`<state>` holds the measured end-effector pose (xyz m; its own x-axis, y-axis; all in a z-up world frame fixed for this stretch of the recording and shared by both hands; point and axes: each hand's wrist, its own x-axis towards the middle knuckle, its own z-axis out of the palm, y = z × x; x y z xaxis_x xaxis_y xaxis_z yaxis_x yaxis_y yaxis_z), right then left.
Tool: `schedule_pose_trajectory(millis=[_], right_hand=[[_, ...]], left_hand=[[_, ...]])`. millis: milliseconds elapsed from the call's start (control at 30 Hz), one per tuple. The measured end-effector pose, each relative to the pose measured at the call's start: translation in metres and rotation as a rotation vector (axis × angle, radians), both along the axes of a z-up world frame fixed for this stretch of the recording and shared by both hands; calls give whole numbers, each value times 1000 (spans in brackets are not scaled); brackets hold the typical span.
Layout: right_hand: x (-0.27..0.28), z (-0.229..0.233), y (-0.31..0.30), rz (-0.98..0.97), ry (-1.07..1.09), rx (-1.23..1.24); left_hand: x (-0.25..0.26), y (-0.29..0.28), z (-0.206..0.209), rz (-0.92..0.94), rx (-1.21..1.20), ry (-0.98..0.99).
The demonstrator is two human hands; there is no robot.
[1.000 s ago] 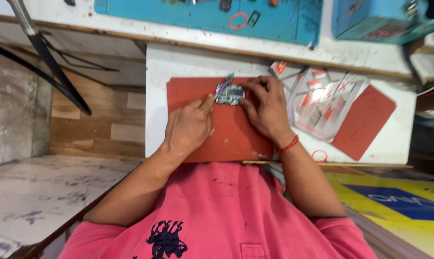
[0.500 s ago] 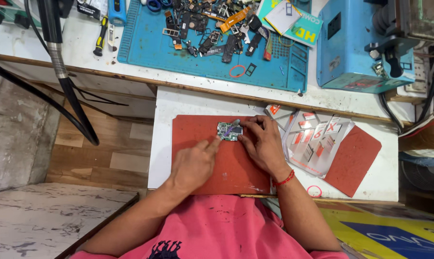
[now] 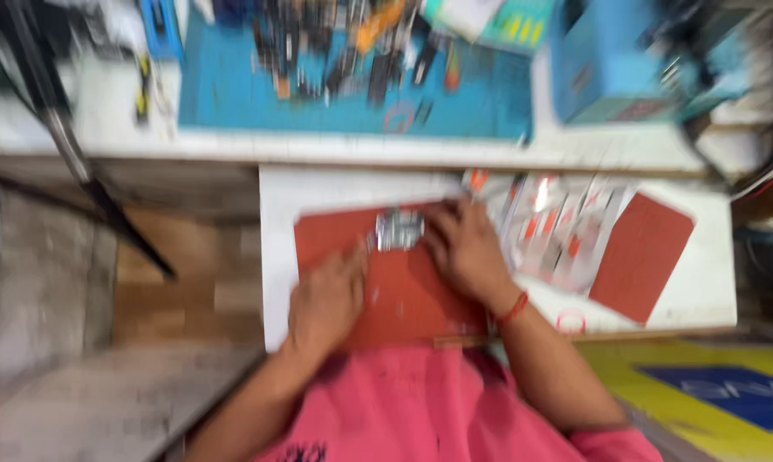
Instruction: The person uses a small brush to clean a circuit board placed on a red mat. They then use a hot air gun to apply heat to the board, likely for soldering or component removal. The person handles the board and tools with both hands throughout the process.
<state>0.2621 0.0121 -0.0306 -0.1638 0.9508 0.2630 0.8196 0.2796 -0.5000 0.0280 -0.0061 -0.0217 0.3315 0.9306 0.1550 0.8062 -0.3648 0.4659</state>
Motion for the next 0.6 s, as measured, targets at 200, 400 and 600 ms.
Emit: schedule_pose_trajectory(millis=[200, 400, 600], right_hand=[[3, -4, 2, 54, -47, -24], [-4, 1, 6, 16, -84, 5], [2, -2, 5, 53, -51, -9]], left_hand=[[-12, -6, -5, -73, -61, -141], [6, -8, 3, 74, -12, -76], [1, -13, -9, -102, 108, 23]])
